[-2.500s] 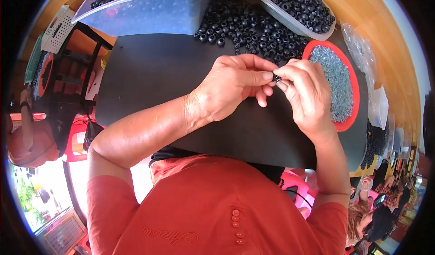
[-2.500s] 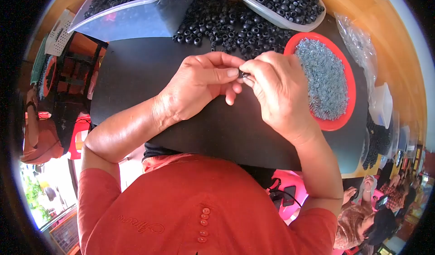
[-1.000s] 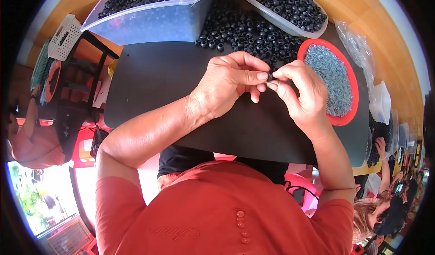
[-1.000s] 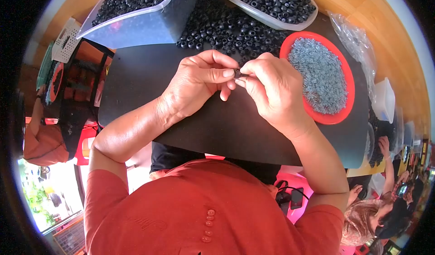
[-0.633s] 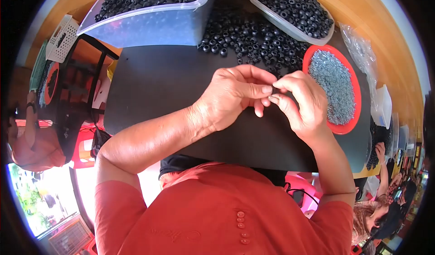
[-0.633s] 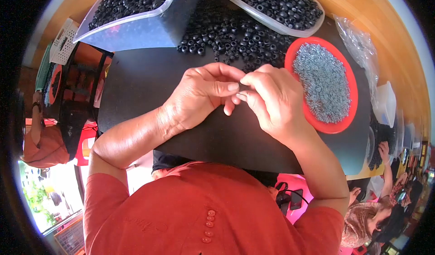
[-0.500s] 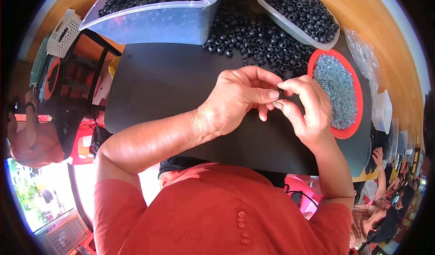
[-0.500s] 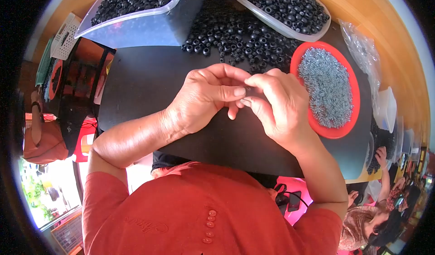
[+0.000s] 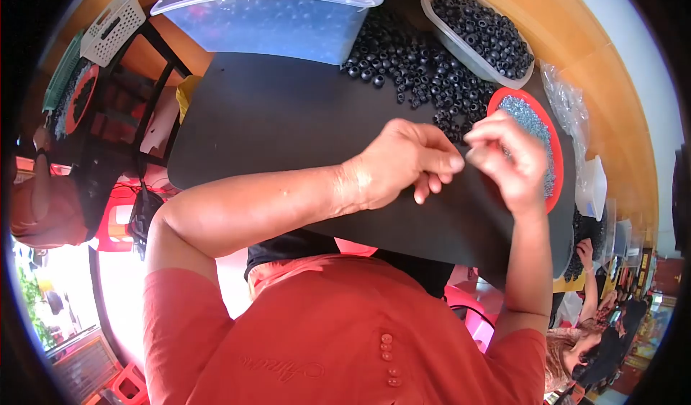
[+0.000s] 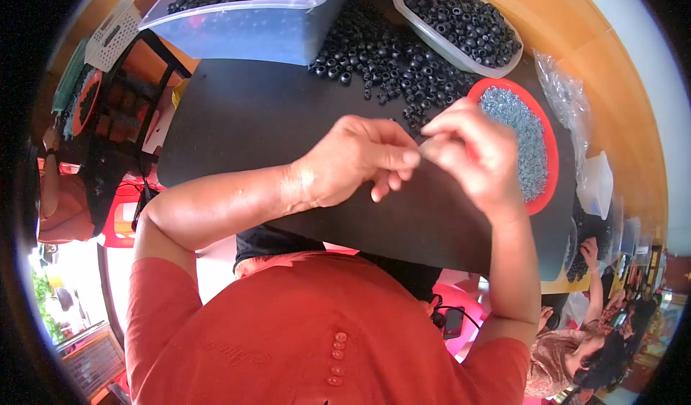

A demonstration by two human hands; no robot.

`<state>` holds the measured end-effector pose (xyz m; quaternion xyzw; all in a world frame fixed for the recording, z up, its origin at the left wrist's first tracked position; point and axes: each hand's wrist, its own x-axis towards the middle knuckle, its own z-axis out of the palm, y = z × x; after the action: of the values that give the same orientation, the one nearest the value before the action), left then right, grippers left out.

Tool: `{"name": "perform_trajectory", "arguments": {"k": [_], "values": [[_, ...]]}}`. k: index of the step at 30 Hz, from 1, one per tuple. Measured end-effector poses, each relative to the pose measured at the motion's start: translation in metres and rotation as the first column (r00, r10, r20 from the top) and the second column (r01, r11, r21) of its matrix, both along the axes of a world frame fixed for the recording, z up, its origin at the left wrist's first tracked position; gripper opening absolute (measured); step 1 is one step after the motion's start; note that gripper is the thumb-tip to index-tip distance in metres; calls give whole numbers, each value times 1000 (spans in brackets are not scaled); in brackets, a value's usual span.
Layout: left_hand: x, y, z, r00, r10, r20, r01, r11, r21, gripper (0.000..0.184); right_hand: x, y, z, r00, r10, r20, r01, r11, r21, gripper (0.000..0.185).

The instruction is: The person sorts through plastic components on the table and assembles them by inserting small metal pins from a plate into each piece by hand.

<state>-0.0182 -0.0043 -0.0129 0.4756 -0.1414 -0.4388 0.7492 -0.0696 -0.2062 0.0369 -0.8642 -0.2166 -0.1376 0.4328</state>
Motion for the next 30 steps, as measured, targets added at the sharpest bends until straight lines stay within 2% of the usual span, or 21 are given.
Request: {"name": "perform_trajectory", "arguments": {"k": [2, 6, 9, 12, 19, 25, 30], "values": [[-8, -1, 1, 988, -146, -52, 143, 988, -63, 19, 4, -7, 11, 982, -186, -39, 186, 982, -23, 8], [-17, 1, 0, 926, -373, 52, 376, 926, -45, 17, 25, 12, 6, 991, -122, -47, 108, 966, -235, 6], [-20, 1, 2, 886, -439, 149, 443, 897, 6, 18, 46, 31, -15, 987, -60, 152, 134, 830, -542, 8], [-21, 4, 7, 872, -443, 207, 448, 894, 27, 18, 68, 42, -26, 946, 10, 323, 224, 700, -678, 6], [-18, 5, 5, 901, -371, 227, 375, 927, 24, 17, 84, 54, -41, 941, -23, 339, 289, 578, -763, 5], [-20, 0, 0, 899, -379, 219, 372, 925, 73, 18, 80, 56, -40, 912, 15, 410, 313, 622, -718, 4], [-21, -1, 0, 901, -384, 201, 374, 923, 84, 18, 83, 57, -42, 924, -5, 382, 307, 606, -734, 6]]}}
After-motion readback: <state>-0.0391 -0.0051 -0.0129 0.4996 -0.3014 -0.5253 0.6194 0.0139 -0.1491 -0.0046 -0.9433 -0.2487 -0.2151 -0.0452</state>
